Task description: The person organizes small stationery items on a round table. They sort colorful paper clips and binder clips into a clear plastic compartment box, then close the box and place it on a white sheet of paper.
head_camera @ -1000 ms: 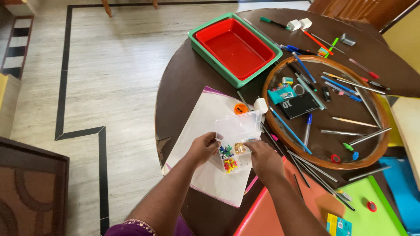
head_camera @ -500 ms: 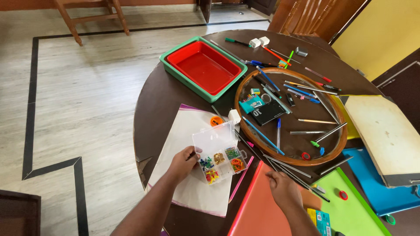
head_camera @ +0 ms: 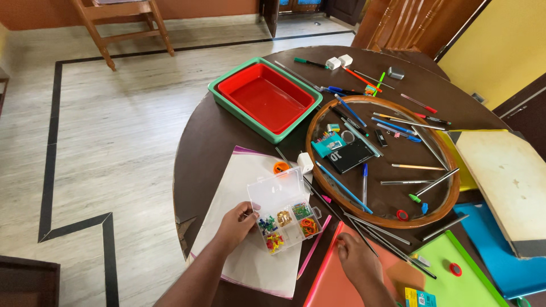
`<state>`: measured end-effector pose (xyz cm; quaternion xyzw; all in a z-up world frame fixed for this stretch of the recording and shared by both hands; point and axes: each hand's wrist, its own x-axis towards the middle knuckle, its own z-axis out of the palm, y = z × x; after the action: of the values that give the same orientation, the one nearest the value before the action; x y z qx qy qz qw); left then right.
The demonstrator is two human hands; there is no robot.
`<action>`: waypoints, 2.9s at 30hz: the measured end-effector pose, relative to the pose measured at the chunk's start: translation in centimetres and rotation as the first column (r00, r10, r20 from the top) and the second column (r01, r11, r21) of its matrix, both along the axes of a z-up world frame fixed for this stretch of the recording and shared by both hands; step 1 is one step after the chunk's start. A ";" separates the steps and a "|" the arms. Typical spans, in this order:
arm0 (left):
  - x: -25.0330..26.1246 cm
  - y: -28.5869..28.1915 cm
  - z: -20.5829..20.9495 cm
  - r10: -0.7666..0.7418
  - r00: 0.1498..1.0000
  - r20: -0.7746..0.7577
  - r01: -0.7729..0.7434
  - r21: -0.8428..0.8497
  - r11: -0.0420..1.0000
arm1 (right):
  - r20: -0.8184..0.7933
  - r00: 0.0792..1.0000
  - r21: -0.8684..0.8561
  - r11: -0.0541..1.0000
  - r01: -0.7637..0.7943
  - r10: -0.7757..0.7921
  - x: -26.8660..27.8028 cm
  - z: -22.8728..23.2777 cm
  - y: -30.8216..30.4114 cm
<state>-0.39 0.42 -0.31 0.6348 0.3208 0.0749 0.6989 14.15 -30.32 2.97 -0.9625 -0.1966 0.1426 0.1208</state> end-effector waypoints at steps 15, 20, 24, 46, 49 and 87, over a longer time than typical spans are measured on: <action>0.9 0.8 -1.0 0.003 1.000 0.031 0.001 -0.117 0.993 | -0.087 0.996 0.258 0.965 0.045 -0.023 -1.2 -1.3 -2.7; 0.8 0.8 -1.7 0.008 1.000 0.022 -0.007 -0.087 0.996 | -0.123 0.966 0.222 0.943 0.249 -0.226 -0.2 -0.1 -5.4; 0.9 0.9 -1.8 0.017 1.000 0.012 -0.016 -0.073 0.997 | 0.044 0.945 0.282 0.911 0.300 -0.325 3.4 -0.5 -11.6; 1.4 1.0 -0.9 0.067 0.993 -0.100 -0.072 -0.047 0.996 | 0.172 0.888 -0.108 0.888 0.446 -0.426 14.7 -4.9 -26.3; 1.1 0.8 -1.4 0.097 0.994 -0.053 -0.101 -0.061 0.993 | 0.197 0.907 -0.149 0.903 0.404 -0.373 13.6 -4.7 -25.7; 5.8 -32.5 -4.2 -0.093 0.996 -0.015 0.088 -0.193 0.977 | 0.046 0.821 0.322 0.787 0.527 -0.569 11.5 -3.4 -46.7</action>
<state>5.37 -32.10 -4.48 0.5792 0.3057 0.0038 0.7557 25.61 -77.03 -0.44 -0.9563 0.0648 0.0025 0.2851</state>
